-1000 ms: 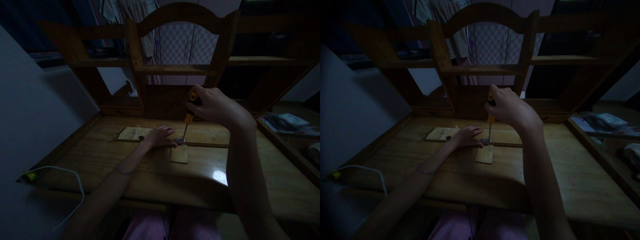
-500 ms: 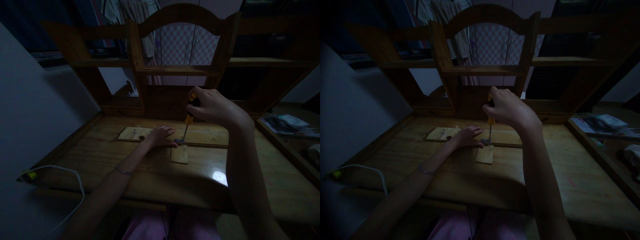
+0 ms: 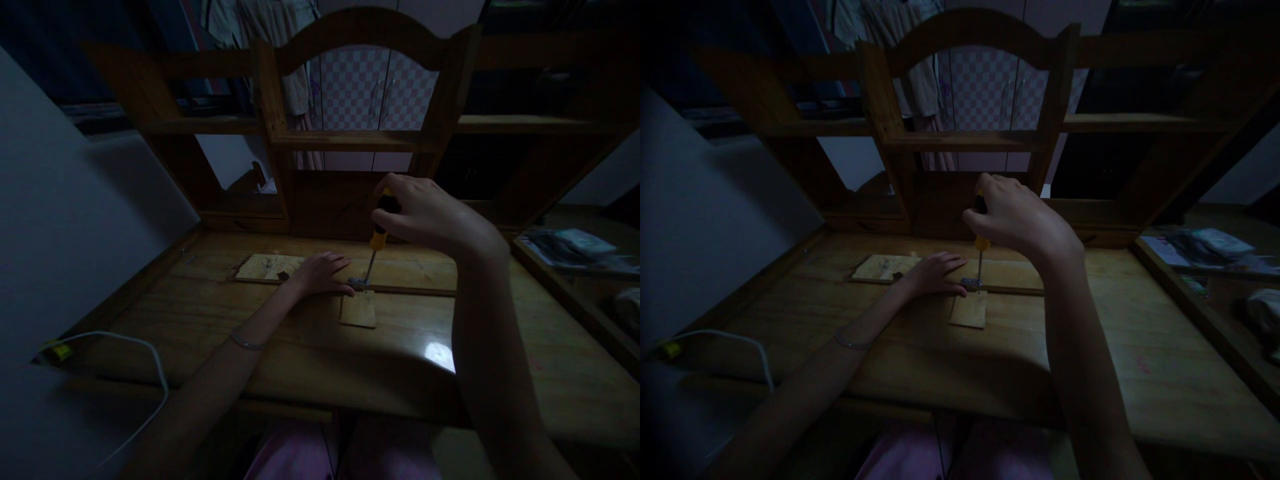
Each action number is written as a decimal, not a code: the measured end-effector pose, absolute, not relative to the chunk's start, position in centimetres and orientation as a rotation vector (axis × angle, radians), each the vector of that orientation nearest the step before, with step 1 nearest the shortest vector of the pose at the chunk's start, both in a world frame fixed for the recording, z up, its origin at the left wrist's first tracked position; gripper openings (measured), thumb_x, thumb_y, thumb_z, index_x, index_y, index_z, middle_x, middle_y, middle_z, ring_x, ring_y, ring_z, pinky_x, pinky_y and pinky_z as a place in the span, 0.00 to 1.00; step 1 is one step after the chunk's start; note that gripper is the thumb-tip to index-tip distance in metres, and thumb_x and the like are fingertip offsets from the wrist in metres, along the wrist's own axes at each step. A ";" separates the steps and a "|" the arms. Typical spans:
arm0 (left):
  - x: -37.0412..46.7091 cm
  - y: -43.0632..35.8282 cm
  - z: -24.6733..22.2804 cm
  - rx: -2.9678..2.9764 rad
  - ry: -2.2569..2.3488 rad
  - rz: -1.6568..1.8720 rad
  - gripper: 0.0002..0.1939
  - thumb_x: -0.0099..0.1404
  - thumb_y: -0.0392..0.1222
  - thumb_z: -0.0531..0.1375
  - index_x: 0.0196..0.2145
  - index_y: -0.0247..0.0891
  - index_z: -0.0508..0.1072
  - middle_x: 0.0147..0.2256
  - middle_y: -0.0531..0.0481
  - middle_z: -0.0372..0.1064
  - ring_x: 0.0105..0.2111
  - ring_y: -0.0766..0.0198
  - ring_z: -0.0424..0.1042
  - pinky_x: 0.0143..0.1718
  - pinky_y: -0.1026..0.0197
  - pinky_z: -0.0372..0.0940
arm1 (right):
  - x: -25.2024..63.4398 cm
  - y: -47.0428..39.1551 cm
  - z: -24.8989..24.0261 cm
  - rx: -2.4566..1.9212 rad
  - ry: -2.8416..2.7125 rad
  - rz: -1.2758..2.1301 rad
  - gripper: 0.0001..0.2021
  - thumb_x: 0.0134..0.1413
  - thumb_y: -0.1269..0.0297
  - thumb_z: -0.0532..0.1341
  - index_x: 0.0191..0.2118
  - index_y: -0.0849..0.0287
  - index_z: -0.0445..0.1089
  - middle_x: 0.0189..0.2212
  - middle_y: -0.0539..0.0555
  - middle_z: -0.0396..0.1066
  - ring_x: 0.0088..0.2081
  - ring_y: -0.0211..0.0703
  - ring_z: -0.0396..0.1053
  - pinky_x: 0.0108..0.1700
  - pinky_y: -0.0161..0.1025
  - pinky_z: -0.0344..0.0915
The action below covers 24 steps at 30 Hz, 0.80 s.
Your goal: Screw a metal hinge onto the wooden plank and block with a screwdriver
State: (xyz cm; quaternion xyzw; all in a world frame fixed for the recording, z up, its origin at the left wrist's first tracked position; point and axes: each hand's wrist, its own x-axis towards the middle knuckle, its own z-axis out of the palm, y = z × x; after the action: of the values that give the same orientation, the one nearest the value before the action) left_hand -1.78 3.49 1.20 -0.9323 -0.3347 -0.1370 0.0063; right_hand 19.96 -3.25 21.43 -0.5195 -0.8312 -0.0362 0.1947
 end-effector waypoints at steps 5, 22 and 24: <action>-1.8 3.3 1.3 -2.920 -1.070 -0.450 0.47 0.56 0.77 0.55 0.61 0.40 0.67 0.57 0.40 0.68 0.55 0.50 0.69 0.55 0.53 0.63 | 20.0 -3.2 21.3 -1.456 -2.326 -0.118 0.14 0.59 0.57 0.56 0.48 0.57 0.69 0.39 0.58 0.75 0.44 0.55 0.72 0.46 0.48 0.65; -1.8 3.3 1.3 -2.920 -1.080 -0.445 0.48 0.56 0.78 0.53 0.61 0.38 0.67 0.57 0.40 0.69 0.55 0.50 0.69 0.55 0.54 0.63 | 19.9 -3.4 21.4 -1.464 -2.330 -0.086 0.14 0.58 0.57 0.56 0.47 0.57 0.68 0.37 0.58 0.74 0.41 0.54 0.71 0.42 0.46 0.65; -1.8 3.2 1.3 -2.914 -1.075 -0.462 0.47 0.56 0.77 0.54 0.61 0.38 0.68 0.57 0.40 0.68 0.55 0.50 0.69 0.55 0.54 0.63 | 19.9 -3.4 21.3 -1.447 -2.332 -0.068 0.14 0.59 0.57 0.56 0.46 0.56 0.68 0.37 0.58 0.74 0.42 0.53 0.71 0.42 0.45 0.65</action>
State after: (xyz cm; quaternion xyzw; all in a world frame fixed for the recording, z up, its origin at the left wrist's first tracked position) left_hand -1.77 3.23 1.26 -0.9280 -0.3423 -0.1471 0.0009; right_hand 19.92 -3.39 21.32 -0.5167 -0.8328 -0.0242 0.1971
